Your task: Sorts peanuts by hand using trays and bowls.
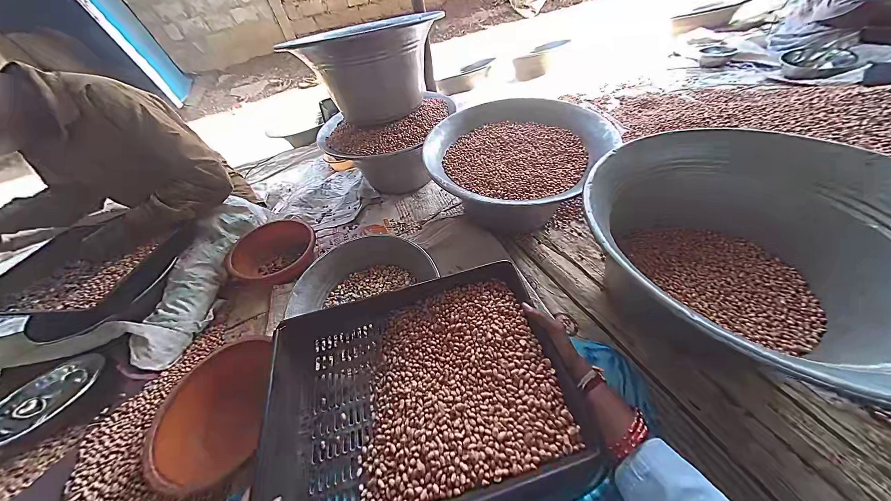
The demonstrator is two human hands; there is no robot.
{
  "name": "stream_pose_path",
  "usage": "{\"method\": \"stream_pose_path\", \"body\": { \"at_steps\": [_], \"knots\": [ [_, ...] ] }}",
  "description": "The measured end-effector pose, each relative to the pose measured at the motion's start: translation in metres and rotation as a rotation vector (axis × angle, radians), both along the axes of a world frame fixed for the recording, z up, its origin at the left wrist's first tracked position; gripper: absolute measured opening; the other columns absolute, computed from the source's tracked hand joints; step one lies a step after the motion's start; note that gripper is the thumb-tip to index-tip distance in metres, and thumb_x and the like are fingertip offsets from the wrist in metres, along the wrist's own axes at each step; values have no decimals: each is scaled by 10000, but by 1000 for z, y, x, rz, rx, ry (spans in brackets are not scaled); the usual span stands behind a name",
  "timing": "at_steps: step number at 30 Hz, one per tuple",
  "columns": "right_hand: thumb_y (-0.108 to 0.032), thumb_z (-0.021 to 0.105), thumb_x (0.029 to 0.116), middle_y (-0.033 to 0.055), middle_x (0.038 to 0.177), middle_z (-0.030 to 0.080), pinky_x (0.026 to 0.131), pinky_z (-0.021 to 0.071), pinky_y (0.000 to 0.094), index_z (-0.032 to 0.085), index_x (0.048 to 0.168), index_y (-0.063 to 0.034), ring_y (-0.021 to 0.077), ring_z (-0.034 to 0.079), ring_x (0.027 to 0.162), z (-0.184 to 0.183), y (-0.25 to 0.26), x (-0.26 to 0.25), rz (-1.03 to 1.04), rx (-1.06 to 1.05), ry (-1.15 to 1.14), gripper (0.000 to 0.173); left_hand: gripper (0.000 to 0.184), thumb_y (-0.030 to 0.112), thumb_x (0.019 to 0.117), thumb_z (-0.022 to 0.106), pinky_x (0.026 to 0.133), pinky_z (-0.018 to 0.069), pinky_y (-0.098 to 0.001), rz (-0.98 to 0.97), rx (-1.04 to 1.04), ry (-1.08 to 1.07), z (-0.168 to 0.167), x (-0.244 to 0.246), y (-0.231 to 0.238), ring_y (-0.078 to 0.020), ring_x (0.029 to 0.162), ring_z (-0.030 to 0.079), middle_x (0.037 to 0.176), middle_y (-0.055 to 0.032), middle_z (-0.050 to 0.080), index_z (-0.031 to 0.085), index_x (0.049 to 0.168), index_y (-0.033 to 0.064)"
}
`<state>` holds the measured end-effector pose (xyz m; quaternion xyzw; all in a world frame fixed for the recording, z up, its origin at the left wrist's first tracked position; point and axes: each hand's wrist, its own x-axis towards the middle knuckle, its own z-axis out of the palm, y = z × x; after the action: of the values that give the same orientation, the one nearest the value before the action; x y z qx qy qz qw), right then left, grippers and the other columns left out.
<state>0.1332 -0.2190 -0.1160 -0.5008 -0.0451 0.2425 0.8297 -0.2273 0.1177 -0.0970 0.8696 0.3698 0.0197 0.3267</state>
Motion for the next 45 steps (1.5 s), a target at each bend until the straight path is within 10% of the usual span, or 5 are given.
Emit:
{"method": "stream_pose_path", "body": {
  "at_steps": [5, 13, 26, 33, 45],
  "knots": [
    [-136, 415, 1085, 94, 1306, 594, 903, 475, 156, 409, 1495, 31, -10, 590, 1039, 12, 0, -1, 26, -335, -159, 443, 682, 273, 1058, 536, 1138, 344, -655, -147, 237, 147, 43, 10, -21, -552, 1354, 487, 1488, -372, 462, 288, 1556, -121],
    [-75, 656, 916, 150, 930, 748, 704, 600, 506, 759, 1016, -40, 330, 743, 824, 49, -15, -70, -138, -1072, -1183, 148, 482, 174, 1008, 429, 749, 588, -503, -373, 395, -377, 49, 86, -74, -325, 882, 720, 1119, -164, 728, 576, 1437, 10],
    [-143, 633, 983, 188, 1026, 738, 826, 557, 539, 754, 1074, -48, 369, 720, 967, 61, 0, -111, 614, -1264, -1033, 179, 568, 226, 1044, 594, 1006, 493, -600, -286, 151, 163, 30, 139, -63, -466, 1193, 619, 1499, -289, 461, 425, 1563, 69],
    [-187, 640, 994, 193, 1005, 730, 845, 522, 579, 723, 1110, -41, 388, 702, 971, 71, 9, -93, 822, -1283, -932, 204, 158, 18, 882, 712, 733, 593, -508, -307, 280, -305, 21, 110, -83, -304, 836, 720, 976, -136, 720, 780, 1012, 75],
    [-120, 552, 940, 71, 798, 631, 666, 473, 391, 687, 1083, -35, 176, 586, 702, 57, 16, -91, 412, -902, -733, 215, 135, 113, 927, 728, 863, 592, -412, -310, -55, -243, 20, 132, -96, -196, 904, 743, 995, -84, 767, 753, 1035, 35]
  ]
}}
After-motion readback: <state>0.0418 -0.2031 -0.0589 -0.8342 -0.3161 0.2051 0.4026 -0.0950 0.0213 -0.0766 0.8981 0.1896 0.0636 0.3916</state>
